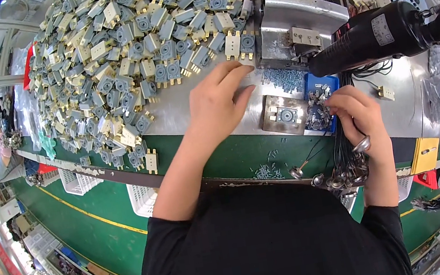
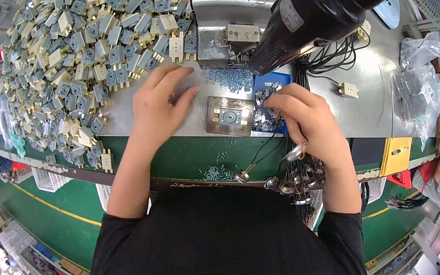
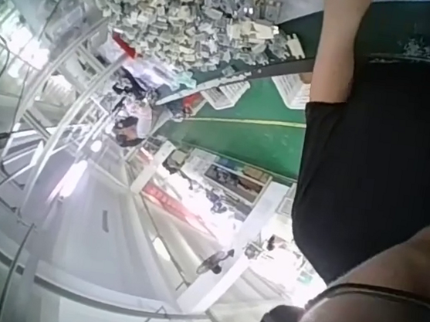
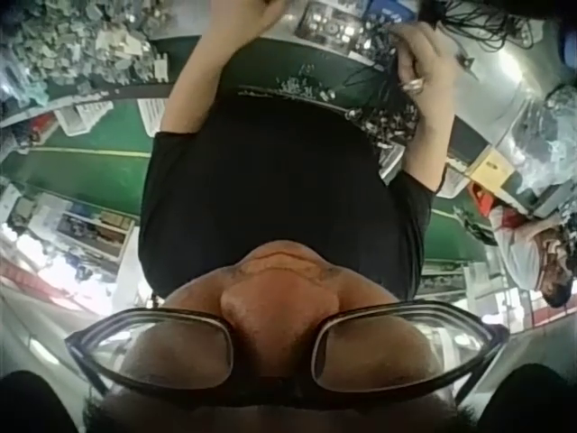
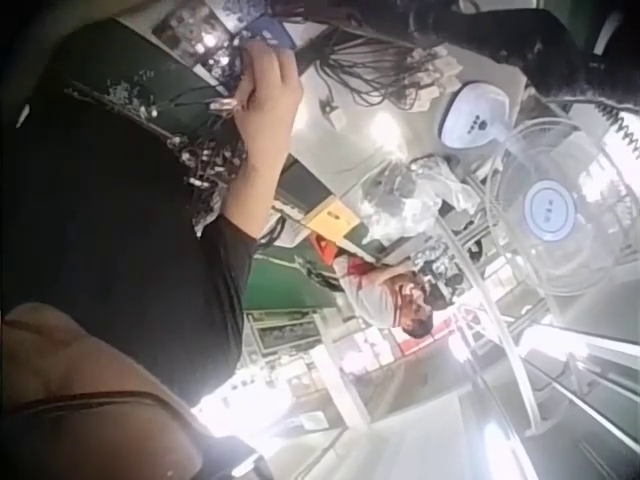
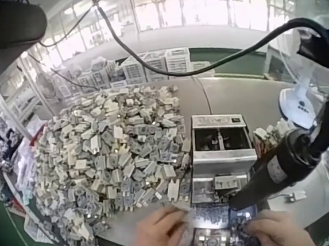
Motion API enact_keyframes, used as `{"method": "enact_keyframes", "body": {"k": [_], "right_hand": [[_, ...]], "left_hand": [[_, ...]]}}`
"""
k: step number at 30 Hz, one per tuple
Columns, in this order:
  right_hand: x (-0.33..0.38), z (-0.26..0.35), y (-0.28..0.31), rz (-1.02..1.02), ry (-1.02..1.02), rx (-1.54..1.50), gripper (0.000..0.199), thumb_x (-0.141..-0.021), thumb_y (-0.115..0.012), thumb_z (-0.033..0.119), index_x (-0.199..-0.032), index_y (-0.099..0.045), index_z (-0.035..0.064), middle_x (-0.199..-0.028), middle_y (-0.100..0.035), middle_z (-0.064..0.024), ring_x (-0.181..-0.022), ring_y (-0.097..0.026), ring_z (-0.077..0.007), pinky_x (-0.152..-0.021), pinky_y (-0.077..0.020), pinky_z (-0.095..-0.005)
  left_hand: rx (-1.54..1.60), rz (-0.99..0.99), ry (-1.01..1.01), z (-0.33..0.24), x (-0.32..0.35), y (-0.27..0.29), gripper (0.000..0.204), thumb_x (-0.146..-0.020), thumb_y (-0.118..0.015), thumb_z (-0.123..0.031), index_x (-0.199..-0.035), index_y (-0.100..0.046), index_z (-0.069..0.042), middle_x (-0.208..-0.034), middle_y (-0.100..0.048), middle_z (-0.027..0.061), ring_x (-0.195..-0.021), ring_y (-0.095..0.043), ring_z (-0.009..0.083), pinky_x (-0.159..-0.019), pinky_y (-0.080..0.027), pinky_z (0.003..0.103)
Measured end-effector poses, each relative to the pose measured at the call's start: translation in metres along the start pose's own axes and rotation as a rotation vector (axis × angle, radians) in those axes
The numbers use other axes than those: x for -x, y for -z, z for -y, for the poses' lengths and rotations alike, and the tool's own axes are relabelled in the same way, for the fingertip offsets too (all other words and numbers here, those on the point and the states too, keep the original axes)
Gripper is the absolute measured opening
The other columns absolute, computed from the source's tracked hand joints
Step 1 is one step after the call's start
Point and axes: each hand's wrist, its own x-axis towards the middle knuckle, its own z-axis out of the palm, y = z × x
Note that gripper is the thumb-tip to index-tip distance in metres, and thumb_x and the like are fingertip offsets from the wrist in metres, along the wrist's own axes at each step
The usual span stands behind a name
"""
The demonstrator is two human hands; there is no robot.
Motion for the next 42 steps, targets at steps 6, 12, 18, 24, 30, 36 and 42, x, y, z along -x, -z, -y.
{"method": "enact_keyframes", "body": {"k": [6,12,18,24,30,36,42], "right_hand": [[-0.003,0.006,0.001,0.078,0.053,0.061,0.025,-0.085,-0.065,-0.013,-0.105,-0.071,0.0020,-0.092,-0.069,-0.0133,-0.078,-0.070,-0.0277,-0.069,-0.0546,-0.0336],[-0.001,0.005,0.001,0.053,0.016,0.011,0.024,-0.085,-0.068,-0.011,-0.105,-0.073,0.0008,-0.089,-0.071,-0.0131,-0.078,-0.072,-0.0283,-0.068,-0.0557,-0.0340],[-0.002,0.005,0.002,0.088,0.114,0.013,0.023,-0.083,-0.070,-0.011,-0.103,-0.074,0.0003,-0.092,-0.072,-0.0131,-0.080,-0.072,-0.0273,-0.069,-0.0565,-0.0348],[-0.002,0.003,-0.001,0.143,0.091,-0.182,0.022,-0.077,-0.072,-0.007,-0.097,-0.076,-0.0008,-0.092,-0.073,-0.0136,-0.080,-0.071,-0.0265,-0.069,-0.0570,-0.0348],[0.003,-0.003,0.004,0.139,0.083,-0.438,0.014,-0.079,-0.077,0.010,-0.086,-0.074,-0.0023,-0.088,-0.072,-0.0159,-0.076,-0.070,-0.0268,-0.066,-0.0557,-0.0348],[0.007,-0.008,0.009,-0.064,-0.105,-0.670,0.025,-0.088,-0.082,0.014,-0.093,-0.070,-0.0075,-0.093,-0.067,-0.0167,-0.067,-0.063,-0.0147,-0.056,-0.0502,-0.0229],[-0.001,0.000,0.000,0.078,-0.495,-0.739,0.019,-0.087,-0.079,0.000,-0.103,-0.074,-0.0080,-0.095,-0.069,-0.0102,-0.070,-0.063,-0.0095,-0.059,-0.0499,-0.0220]], "left_hand": [[-0.210,0.123,-0.177,0.020,-0.009,-0.006,0.019,-0.090,-0.076,-0.016,-0.107,-0.073,-0.009,-0.109,-0.074,0.0094,-0.085,-0.072,0.0318,-0.073,-0.058,0.040],[0.099,0.124,-0.214,0.009,-0.007,0.000,0.018,-0.091,-0.075,-0.007,-0.109,-0.074,-0.005,-0.100,-0.073,0.0112,-0.080,-0.071,0.0281,-0.069,-0.056,0.036],[0.492,0.298,-0.032,-0.011,0.007,0.002,0.015,-0.091,-0.077,-0.006,-0.106,-0.078,-0.004,-0.098,-0.073,0.0088,-0.079,-0.068,0.0172,-0.067,-0.053,0.030],[0.503,0.239,-0.164,-0.007,0.015,-0.028,0.022,-0.080,-0.089,-0.008,-0.100,-0.081,-0.005,-0.094,-0.070,0.0055,-0.078,-0.067,0.0176,-0.066,-0.052,0.029],[0.489,0.260,-0.184,-0.002,0.016,-0.036,0.024,-0.077,-0.091,-0.009,-0.099,-0.082,-0.007,-0.094,-0.067,0.0041,-0.076,-0.064,0.0168,-0.065,-0.051,0.029],[0.501,0.308,-0.163,0.001,0.014,-0.034,0.026,-0.075,-0.093,-0.013,-0.096,-0.081,-0.004,-0.094,-0.067,0.0040,-0.071,-0.058,0.0136,-0.061,-0.046,0.029],[0.498,0.282,-0.198,0.004,0.015,-0.036,0.035,-0.072,-0.095,-0.013,-0.103,-0.080,-0.003,-0.099,-0.067,0.0052,-0.066,-0.055,0.0116,-0.060,-0.046,0.028]]}}
